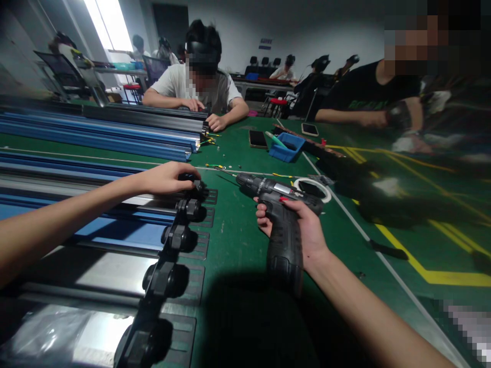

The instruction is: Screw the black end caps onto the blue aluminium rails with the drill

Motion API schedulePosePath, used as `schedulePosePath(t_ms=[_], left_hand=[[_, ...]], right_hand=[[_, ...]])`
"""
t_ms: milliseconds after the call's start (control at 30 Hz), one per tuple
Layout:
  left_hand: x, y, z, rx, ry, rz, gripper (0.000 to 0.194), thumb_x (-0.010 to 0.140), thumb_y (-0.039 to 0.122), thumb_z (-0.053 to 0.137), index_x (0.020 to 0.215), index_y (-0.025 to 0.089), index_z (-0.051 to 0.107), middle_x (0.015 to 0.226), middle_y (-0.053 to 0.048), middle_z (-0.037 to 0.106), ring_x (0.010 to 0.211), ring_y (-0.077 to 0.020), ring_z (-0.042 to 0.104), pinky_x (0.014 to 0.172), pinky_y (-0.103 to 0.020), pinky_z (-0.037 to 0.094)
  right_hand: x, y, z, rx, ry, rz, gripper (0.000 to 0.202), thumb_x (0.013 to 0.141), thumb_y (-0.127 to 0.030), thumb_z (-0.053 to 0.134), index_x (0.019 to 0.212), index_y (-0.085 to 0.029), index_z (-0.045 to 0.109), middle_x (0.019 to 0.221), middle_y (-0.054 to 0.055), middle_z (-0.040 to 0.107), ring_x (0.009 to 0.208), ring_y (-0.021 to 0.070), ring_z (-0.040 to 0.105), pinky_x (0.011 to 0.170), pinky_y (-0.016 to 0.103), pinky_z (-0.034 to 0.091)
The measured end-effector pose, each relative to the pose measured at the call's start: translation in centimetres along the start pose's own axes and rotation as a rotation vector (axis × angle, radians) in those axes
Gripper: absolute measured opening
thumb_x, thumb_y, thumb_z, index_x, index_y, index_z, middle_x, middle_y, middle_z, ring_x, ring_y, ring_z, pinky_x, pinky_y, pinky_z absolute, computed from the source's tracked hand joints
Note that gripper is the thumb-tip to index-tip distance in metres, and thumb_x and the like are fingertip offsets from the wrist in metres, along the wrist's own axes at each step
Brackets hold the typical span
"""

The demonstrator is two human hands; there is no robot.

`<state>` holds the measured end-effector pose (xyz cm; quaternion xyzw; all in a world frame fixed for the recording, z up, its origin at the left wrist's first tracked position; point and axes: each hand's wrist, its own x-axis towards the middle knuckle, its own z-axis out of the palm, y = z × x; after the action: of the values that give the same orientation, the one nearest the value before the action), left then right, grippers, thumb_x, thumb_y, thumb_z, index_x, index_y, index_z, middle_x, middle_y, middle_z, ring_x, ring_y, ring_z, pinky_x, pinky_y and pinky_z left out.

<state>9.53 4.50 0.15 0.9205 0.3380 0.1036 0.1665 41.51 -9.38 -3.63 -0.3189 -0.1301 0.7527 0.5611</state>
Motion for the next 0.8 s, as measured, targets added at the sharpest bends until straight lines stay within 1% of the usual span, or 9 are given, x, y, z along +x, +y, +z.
schedulePosePath(t_ms=[100, 233, 367, 500, 633, 800], left_hand=[[0.0, -0.2, -0.1, -0.037, -0.036, -0.009, 0.041, 0.090, 0.037, 0.051, 0.118, 0.015, 0.071, 0.116, -0.007, 0.074, 0.100, -0.0226, 0.069, 0.087, -0.030, 0.049], [0.1, -0.3, -0.2, -0.047, -0.050, -0.010, 0.043, 0.090, 0.038, 0.050, 0.120, 0.015, 0.070, 0.117, -0.007, 0.074, 0.101, -0.0227, 0.068, 0.088, -0.030, 0.049], [0.1, -0.2, -0.3, -0.055, -0.052, -0.015, 0.043, 0.090, 0.040, 0.050, 0.118, 0.015, 0.070, 0.114, -0.007, 0.073, 0.099, -0.0228, 0.068, 0.087, -0.030, 0.049], [0.2, -0.1, -0.5, -0.060, -0.049, -0.039, 0.043, 0.089, 0.042, 0.052, 0.118, 0.016, 0.070, 0.113, -0.007, 0.073, 0.097, -0.0233, 0.068, 0.086, -0.031, 0.050], [0.3, -0.3, -0.7, -0.064, -0.023, -0.035, 0.046, 0.087, 0.046, 0.056, 0.119, 0.015, 0.069, 0.115, -0.008, 0.073, 0.100, -0.0241, 0.067, 0.090, -0.032, 0.050], [0.6, -1.1, -0.5, -0.137, -0.013, -0.017, 0.042, 0.088, 0.041, 0.055, 0.117, 0.015, 0.069, 0.113, -0.007, 0.073, 0.099, -0.0229, 0.068, 0.091, -0.031, 0.050]], right_hand=[[-0.1, 0.1, 0.2, -0.022, 0.021, 0.000, 0.071, 0.081, -0.022, 0.050, 0.148, 0.001, 0.038, 0.091, 0.014, 0.064, 0.078, 0.0194, 0.066, 0.067, 0.029, 0.063], [-0.1, 0.1, 0.4, -0.038, 0.042, -0.016, 0.071, 0.079, -0.021, 0.051, 0.145, 0.003, 0.041, 0.092, 0.015, 0.065, 0.078, 0.0197, 0.067, 0.067, 0.028, 0.063], [-0.2, 0.1, 0.5, -0.046, 0.037, -0.025, 0.070, 0.077, -0.021, 0.052, 0.142, 0.003, 0.044, 0.094, 0.016, 0.067, 0.080, 0.0201, 0.068, 0.067, 0.028, 0.064], [-0.3, 0.2, 0.4, -0.071, 0.023, -0.033, 0.064, 0.077, -0.021, 0.055, 0.138, -0.003, 0.049, 0.097, 0.016, 0.069, 0.084, 0.0207, 0.069, 0.070, 0.027, 0.064], [-0.3, 0.2, 0.2, -0.117, -0.006, -0.043, 0.057, 0.078, -0.022, 0.058, 0.133, -0.009, 0.054, 0.099, 0.014, 0.071, 0.087, 0.0216, 0.070, 0.074, 0.028, 0.065], [-0.3, 0.3, 0.2, -0.121, -0.001, -0.048, 0.055, 0.080, -0.022, 0.056, 0.133, -0.009, 0.055, 0.100, 0.014, 0.071, 0.087, 0.0219, 0.071, 0.075, 0.029, 0.066]])
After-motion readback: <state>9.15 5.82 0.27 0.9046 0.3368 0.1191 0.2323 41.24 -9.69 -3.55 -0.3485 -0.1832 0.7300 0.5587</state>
